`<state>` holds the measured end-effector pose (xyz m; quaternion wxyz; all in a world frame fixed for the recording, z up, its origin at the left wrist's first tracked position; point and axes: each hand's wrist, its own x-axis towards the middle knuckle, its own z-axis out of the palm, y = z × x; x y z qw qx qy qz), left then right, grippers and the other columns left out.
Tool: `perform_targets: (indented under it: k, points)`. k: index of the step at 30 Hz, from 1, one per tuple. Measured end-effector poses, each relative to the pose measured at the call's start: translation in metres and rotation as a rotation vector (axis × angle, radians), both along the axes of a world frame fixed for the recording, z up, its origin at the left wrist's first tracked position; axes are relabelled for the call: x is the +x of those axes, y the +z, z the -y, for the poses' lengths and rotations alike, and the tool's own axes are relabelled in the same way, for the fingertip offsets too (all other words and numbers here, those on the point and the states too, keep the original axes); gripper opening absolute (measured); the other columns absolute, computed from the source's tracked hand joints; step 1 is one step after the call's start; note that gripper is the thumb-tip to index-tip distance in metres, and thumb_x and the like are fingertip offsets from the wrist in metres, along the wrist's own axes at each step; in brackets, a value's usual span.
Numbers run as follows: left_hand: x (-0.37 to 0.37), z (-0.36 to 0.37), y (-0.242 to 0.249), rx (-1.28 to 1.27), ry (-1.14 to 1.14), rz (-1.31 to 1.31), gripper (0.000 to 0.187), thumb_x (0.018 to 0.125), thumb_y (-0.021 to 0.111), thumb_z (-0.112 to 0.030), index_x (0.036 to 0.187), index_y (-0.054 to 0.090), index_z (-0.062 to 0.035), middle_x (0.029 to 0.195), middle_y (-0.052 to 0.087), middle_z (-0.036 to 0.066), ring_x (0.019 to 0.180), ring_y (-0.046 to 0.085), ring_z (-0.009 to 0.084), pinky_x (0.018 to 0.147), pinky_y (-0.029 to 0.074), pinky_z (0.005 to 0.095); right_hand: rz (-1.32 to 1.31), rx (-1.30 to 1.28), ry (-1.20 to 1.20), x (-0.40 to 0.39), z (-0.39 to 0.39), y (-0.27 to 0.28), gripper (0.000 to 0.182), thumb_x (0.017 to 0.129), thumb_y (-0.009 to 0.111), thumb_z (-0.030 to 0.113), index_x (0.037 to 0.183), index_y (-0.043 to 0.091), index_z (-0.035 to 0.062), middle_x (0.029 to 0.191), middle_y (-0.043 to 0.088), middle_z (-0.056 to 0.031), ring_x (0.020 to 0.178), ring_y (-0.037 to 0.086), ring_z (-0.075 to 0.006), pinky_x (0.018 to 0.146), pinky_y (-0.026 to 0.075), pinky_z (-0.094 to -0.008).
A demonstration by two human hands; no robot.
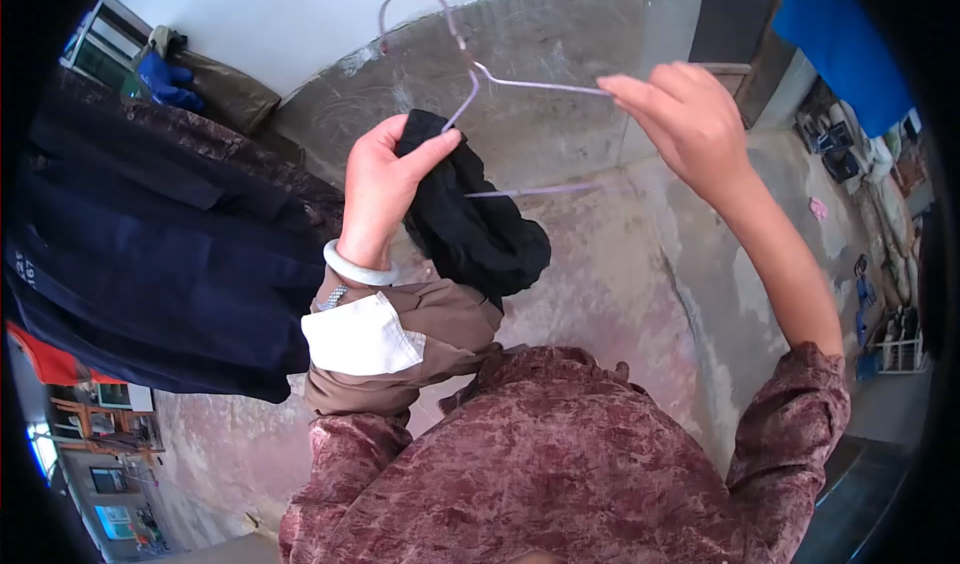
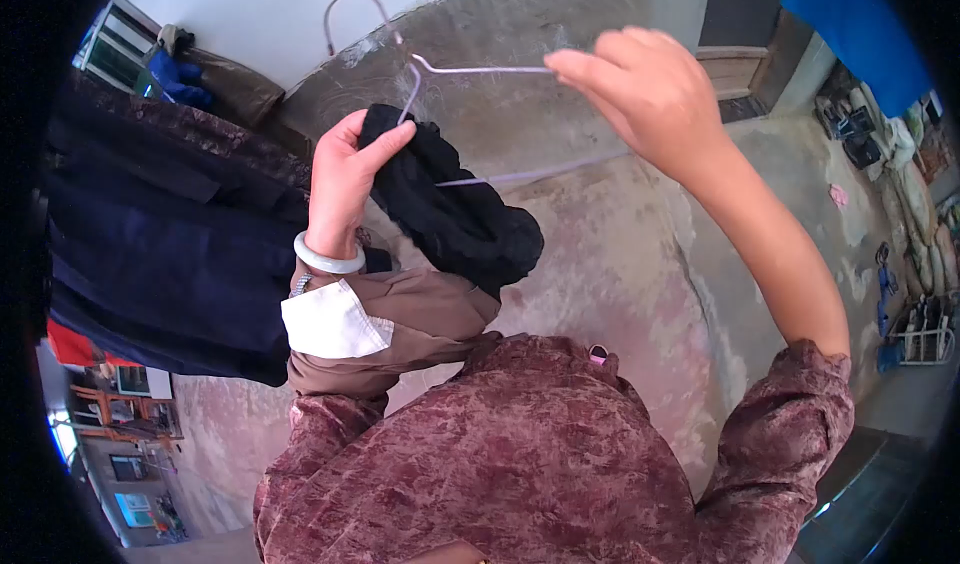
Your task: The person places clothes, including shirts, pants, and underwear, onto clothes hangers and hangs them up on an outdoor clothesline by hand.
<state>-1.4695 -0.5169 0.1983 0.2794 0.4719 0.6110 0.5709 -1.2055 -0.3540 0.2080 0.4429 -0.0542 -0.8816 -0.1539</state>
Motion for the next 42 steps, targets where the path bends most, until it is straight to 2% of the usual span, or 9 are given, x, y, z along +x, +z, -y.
perform_targets:
  k: [4,8,14,19,25,32,35,37,42]
  points:
    - [0.005,-0.010,-0.002,0.067,0.098,-0.008,0.013,0.083,0.071,-0.011,0.087,0.065,0.0006,0.073,0.065,0.000,0.062,0.057,0.0055,0.056,0.044,0.0200,-0.312,0.193,0.146,-0.010,0.027,-0.004,0.034,0.072,0.068,0.007,0.106,0.067,0.0119,0.094,0.060,-0.0066,0.084,0.058,-0.0257,0.072,0.045,-0.0359]
    - [0.014,-0.012,0.005,0.121,0.112,0.057,0.014,0.084,0.072,-0.013,0.088,0.066,-0.0003,0.075,0.065,-0.001,0.063,0.056,0.0046,0.058,0.043,0.0192,0.102,-0.564,0.411,-0.039,0.087,-0.084,0.034,0.077,0.070,0.025,0.104,0.065,0.0054,0.096,0.061,-0.0098,0.093,0.058,-0.0260,0.090,0.041,-0.0455]
    - [0.011,-0.005,0.012,0.081,0.194,-0.122,0.015,0.084,0.072,-0.015,0.086,0.067,-0.0010,0.073,0.064,-0.002,0.061,0.055,0.0039,0.057,0.043,0.0190,0.490,-0.523,0.203,-0.014,0.030,-0.143,0.039,0.073,0.070,0.043,0.090,0.066,0.0086,0.089,0.059,-0.0055,0.099,0.055,-0.0262,0.104,0.025,-0.0548]
    - [-0.008,-0.006,-0.005,-0.006,0.302,-0.353,0.020,0.084,0.073,-0.021,0.092,0.069,-0.0026,0.073,0.063,-0.004,0.062,0.054,0.0028,0.054,0.045,0.0195,0.438,-0.355,-0.024,0.048,-0.002,-0.082,0.029,0.072,0.072,0.037,0.082,0.063,0.0104,0.092,0.062,-0.0018,0.100,0.053,-0.0246,0.087,0.033,-0.0469]
    - [-0.009,-0.013,-0.009,-0.016,0.463,-0.787,0.031,0.077,0.075,-0.031,0.081,0.064,-0.0022,0.068,0.058,0.009,0.056,0.056,0.0244,0.053,0.042,0.0315,0.372,-0.393,-0.101,0.091,-0.010,-0.040,0.024,0.074,0.072,0.025,0.082,0.061,0.0054,0.100,0.063,-0.0022,0.098,0.055,-0.0238,0.083,0.037,-0.0373]
    - [0.010,-0.023,-0.001,0.146,0.455,-1.106,0.029,0.074,0.076,-0.031,0.076,0.063,-0.0052,0.067,0.055,0.011,0.062,0.057,0.0300,0.055,0.044,0.0374,0.312,-0.502,-0.230,0.099,0.006,-0.010,0.020,0.073,0.073,0.015,0.083,0.060,0.0027,0.100,0.063,-0.0084,0.092,0.061,-0.0278,0.075,0.049,-0.0383]
    - [0.023,-0.033,0.001,0.259,0.500,-1.031,0.028,0.075,0.076,-0.030,0.079,0.065,-0.0051,0.069,0.055,0.010,0.061,0.056,0.0288,0.054,0.043,0.0360,0.127,-0.387,0.054,0.075,0.024,0.000,0.021,0.072,0.074,0.012,0.085,0.059,0.0032,0.096,0.062,-0.0111,0.086,0.062,-0.0295,0.072,0.051,-0.0372]
    - [0.020,-0.038,0.000,0.300,0.448,-0.781,0.027,0.077,0.076,-0.028,0.081,0.066,-0.0035,0.065,0.055,0.007,0.054,0.052,0.0205,0.052,0.041,0.0321,0.089,-0.469,0.176,0.065,0.037,0.008,0.041,0.071,0.076,0.011,0.107,0.058,0.0042,0.122,0.054,-0.0131,0.109,0.056,-0.0318,0.086,0.049,-0.0384]
    - [0.009,-0.026,0.006,0.201,0.318,-0.423,0.027,0.078,0.076,-0.025,0.078,0.065,-0.0007,0.055,0.049,-0.001,0.053,0.040,0.0050,0.049,0.032,0.0247,-0.222,-0.515,-0.146,0.062,0.034,-0.003,0.045,0.074,0.075,0.015,0.113,0.057,0.0045,0.118,0.054,-0.0129,0.108,0.054,-0.0335,0.094,0.043,-0.0411]
